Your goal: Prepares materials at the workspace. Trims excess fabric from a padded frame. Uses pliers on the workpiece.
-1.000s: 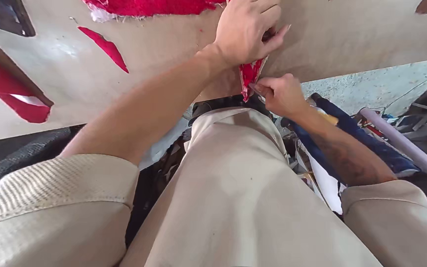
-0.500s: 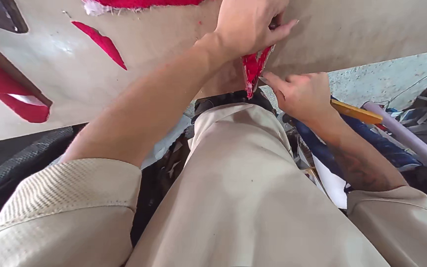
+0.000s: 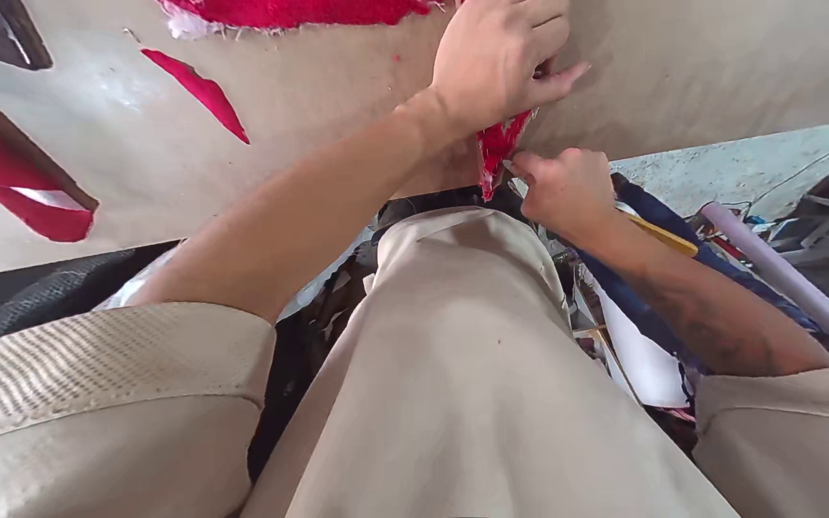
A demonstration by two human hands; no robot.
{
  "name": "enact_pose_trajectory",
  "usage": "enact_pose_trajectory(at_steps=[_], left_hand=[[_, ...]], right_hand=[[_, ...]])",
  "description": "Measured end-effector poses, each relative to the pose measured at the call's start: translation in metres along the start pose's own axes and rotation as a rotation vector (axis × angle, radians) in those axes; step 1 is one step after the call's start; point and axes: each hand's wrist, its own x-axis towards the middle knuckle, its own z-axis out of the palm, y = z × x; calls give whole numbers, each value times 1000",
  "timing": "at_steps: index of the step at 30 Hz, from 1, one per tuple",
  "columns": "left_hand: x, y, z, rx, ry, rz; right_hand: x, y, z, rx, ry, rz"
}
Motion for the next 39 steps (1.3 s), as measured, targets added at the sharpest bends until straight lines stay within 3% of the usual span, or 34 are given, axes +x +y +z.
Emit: enact_pose_trajectory(at_steps=[4,7,8,11,13,17,19,21,26,30,34,38,39], left_hand=[[-3,0,3,-3,52,25],[-1,-3,-2,4,78,63],[-1,-3,-2,-1,86,76],[-2,-4,-1,-26,80,76],[-2,-5,1,-43,80,65],[-2,-5,0,-53,69,24],[-1,-4,1,-56,47,-8],[0,-4,0,-54,27,-30],[-1,-4,1,-42,25,-51],[-2,-3,4,-55,35,-68],[-1,-3,7,-62,78,-26],[-1,-3,3,-73,85,7],[0,-4,3,-69,99,18]], right_hand=[[11,15,4,495,-83,-37],[1,4,7,143,120,-76],[-3,2,7,176,110,-51],[4,19,4,736,-111,-4],[-1,28,6,877,-154,-18],[-34,11,-20,109,160,-93],[-31,7,-27,-125,286,-49],[-22,9,-32,-246,286,-46],[-12,10,-44,-300,135,-146],[-2,-8,-46,-347,-26,-84],[13,18,-21,-58,-1,-37],[10,20,-18,-232,121,-233],[14,20,-22,-179,80,-221]])
